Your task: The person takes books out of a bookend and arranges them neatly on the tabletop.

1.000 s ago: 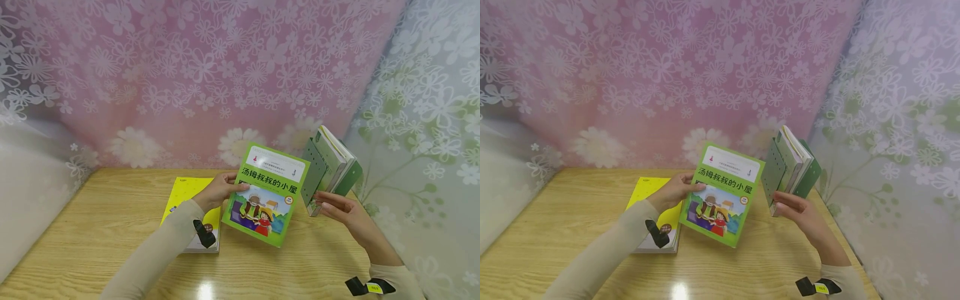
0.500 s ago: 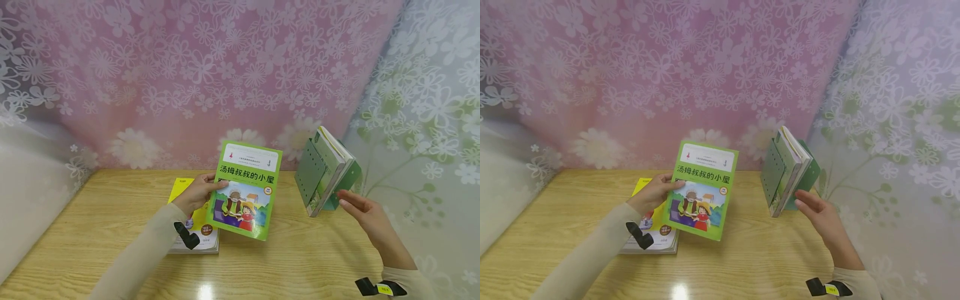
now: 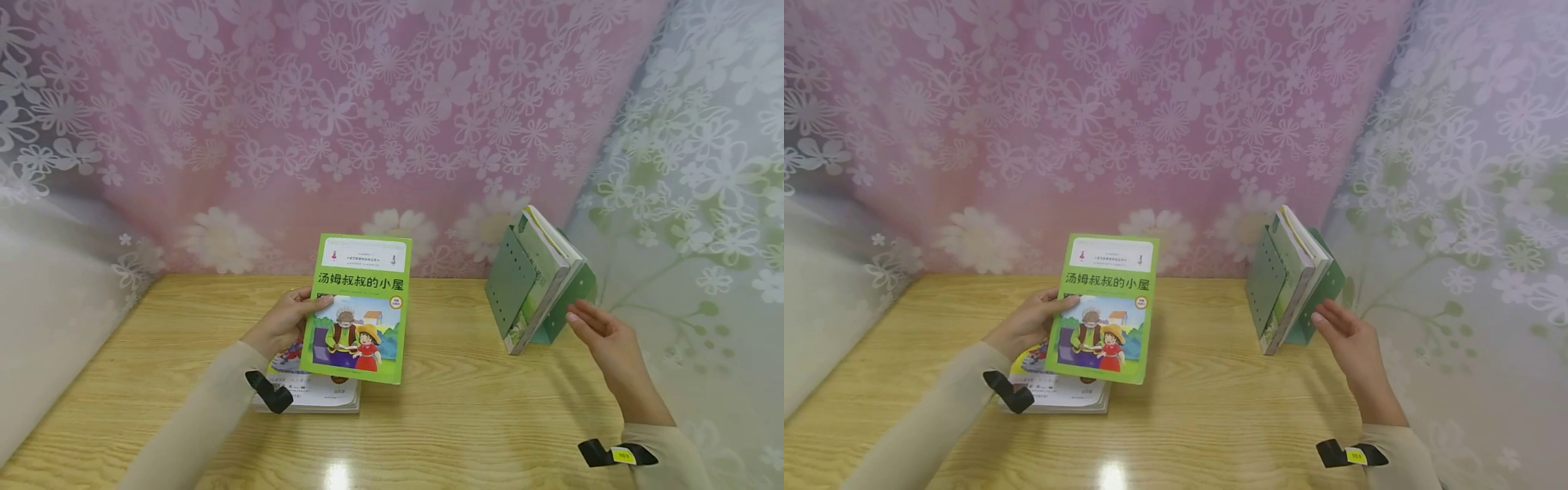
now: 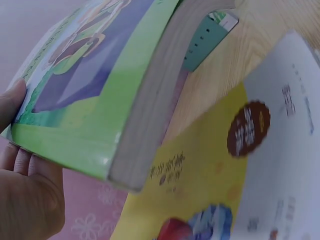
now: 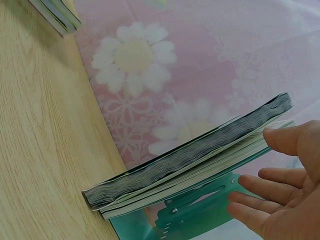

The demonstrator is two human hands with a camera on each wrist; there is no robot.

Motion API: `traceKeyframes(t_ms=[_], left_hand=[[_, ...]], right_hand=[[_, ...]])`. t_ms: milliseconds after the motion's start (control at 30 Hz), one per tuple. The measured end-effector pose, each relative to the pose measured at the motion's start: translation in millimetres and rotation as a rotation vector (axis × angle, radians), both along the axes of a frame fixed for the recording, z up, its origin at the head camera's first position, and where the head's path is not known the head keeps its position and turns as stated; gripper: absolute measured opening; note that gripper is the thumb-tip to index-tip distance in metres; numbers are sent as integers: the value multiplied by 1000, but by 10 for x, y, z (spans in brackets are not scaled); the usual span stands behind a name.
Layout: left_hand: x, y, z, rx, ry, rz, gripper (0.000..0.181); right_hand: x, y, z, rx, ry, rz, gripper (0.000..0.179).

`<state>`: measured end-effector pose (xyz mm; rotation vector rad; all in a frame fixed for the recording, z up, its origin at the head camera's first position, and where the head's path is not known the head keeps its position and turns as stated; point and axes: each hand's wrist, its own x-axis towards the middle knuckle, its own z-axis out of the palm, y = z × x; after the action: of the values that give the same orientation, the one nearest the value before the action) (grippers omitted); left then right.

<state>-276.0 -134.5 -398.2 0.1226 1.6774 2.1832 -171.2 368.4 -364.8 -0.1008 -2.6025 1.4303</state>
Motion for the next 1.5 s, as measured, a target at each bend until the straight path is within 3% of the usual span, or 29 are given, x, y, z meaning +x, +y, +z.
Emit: traceKeyframes(t_ms=[333, 667, 767, 967, 1100, 1500], left_hand=[[43, -411, -120, -81, -49, 24, 29], [68, -646, -247, -131, -99, 17, 34], [79, -684, -269, -155, -130, 27, 36], [97, -747, -353, -227, -185, 15, 59], [114, -748, -415, -244, -208, 39, 62], [109, -693, -478, -406, -150, 84, 66]], right_hand=[[-195, -2, -121, -7, 30, -86, 68], [-311, -34, -160, 32, 72, -141, 68], [-344, -53, -152, 45, 89, -143, 67], [-421, -61, -153, 51, 68, -129, 67], [-457, -63, -155, 46, 64, -123, 65], [-536, -87, -175, 62, 70, -123, 60]])
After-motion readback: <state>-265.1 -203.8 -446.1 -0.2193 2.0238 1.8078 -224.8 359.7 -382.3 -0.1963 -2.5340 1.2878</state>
